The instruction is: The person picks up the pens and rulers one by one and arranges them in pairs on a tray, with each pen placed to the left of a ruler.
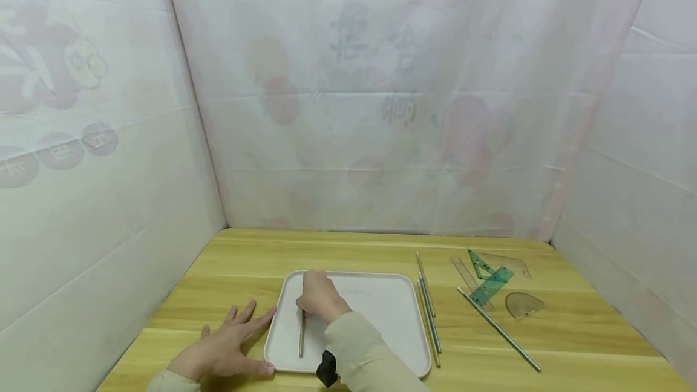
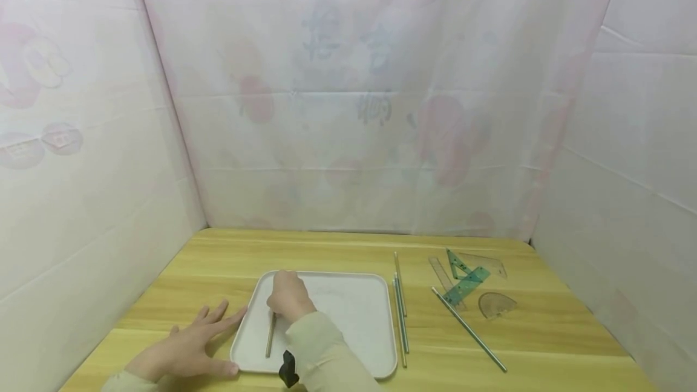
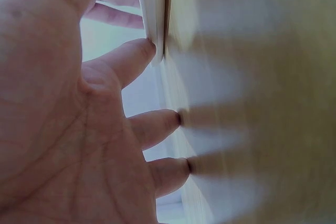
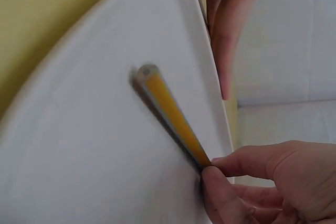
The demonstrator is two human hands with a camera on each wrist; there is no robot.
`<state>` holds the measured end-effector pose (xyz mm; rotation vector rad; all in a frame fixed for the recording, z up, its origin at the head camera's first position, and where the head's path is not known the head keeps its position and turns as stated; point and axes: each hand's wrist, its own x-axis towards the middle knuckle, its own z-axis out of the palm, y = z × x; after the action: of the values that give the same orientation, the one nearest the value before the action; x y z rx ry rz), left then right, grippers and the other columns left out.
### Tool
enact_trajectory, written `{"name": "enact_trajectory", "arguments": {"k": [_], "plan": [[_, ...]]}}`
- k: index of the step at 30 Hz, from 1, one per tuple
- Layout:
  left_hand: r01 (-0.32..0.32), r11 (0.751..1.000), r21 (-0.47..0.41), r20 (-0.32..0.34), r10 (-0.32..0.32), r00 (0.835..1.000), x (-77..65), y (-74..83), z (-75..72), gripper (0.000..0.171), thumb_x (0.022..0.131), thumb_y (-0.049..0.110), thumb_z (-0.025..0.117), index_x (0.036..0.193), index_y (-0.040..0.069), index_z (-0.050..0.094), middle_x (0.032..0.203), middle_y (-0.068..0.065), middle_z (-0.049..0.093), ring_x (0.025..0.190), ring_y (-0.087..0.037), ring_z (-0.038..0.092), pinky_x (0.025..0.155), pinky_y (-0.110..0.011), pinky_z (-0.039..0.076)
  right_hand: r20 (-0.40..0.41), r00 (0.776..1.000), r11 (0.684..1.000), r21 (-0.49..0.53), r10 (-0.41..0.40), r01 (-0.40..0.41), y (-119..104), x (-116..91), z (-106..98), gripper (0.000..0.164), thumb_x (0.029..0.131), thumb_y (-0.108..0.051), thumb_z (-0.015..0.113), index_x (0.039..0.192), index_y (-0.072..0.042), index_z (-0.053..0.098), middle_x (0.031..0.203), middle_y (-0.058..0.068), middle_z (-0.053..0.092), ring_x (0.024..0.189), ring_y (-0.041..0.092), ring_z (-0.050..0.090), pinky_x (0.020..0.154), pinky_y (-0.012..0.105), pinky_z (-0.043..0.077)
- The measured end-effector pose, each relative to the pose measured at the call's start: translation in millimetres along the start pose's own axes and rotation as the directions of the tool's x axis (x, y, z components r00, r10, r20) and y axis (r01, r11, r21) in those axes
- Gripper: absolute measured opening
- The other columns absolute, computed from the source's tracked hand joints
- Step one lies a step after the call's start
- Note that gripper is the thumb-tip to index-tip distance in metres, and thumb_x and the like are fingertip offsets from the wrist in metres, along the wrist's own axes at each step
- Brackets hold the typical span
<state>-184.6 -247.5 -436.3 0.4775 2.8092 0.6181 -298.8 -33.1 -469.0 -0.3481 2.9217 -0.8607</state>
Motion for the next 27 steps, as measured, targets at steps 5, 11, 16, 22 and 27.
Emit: {"name": "enact_trajectory", "arguments": {"k": [5,11,16,22,27], "plan": [[0.002,1.000,0.006,0.006,-0.002,1.000,0.4,1.9,-1.2,0.108,0.079,0.066,0.087,0.168,0.028,0.039,0.175,-0.031,0.022,0.152,-0.075,0.015,0.096,-0.103,0.008,0.016,1.000,1.000,-0.005,0.023,-0.023,8.4,21.3,20.3,0.019,0.089,-0.007,0.076,0.074,-0.006,0.064,0.055,0.001,0.062,0.044,0.012,0.059,0.046,0.026,0.049],[-0.003,1.000,0.011,0.003,0.003,1.000,0.2,1.6,-1.5,0.107,0.080,0.064,0.088,0.168,0.027,0.039,0.175,-0.032,0.022,0.151,-0.076,0.016,0.095,-0.103,0.009,-0.019,1.000,1.000,0.003,-0.009,0.009,4.5,22.7,26.8,0.016,0.086,-0.002,0.076,0.080,-0.001,0.062,0.061,0.005,0.057,0.046,0.015,0.054,0.042,0.026,0.044],[-0.009,1.000,0.010,0.004,0.009,1.000,0.8,0.5,-0.6,0.107,0.081,0.065,0.087,0.168,0.028,0.038,0.175,-0.032,0.022,0.151,-0.076,0.016,0.094,-0.103,0.009,-0.019,1.000,0.997,0.072,0.011,-0.010,-27.0,-10.4,-1.2,0.020,0.087,0.004,0.077,0.077,0.001,0.061,0.059,0.006,0.056,0.046,0.015,0.053,0.044,0.024,0.045],[-0.011,1.000,0.011,-0.006,0.011,1.000,0.0,1.8,-1.0,0.106,0.081,0.064,0.087,0.168,0.027,0.039,0.174,-0.032,0.023,0.152,-0.075,0.016,0.095,-0.103,0.009,-0.001,1.000,0.996,0.085,0.022,-0.022,-22.8,0.2,8.5,0.017,0.087,0.001,0.077,0.081,0.001,0.061,0.063,0.007,0.056,0.048,0.016,0.052,0.044,0.026,0.043],[-0.012,1.000,0.012,-0.009,0.012,1.000,-0.5,2.3,-0.9,0.107,0.080,0.064,0.088,0.168,0.027,0.039,0.174,-0.032,0.024,0.152,-0.075,0.016,0.095,-0.103,0.009,-0.017,1.000,0.999,0.040,-0.006,0.007,-5.8,23.3,33.8,0.016,0.082,-0.002,0.078,0.080,-0.003,0.062,0.065,0.005,0.057,0.048,0.014,0.054,0.043,0.024,0.044]]}}
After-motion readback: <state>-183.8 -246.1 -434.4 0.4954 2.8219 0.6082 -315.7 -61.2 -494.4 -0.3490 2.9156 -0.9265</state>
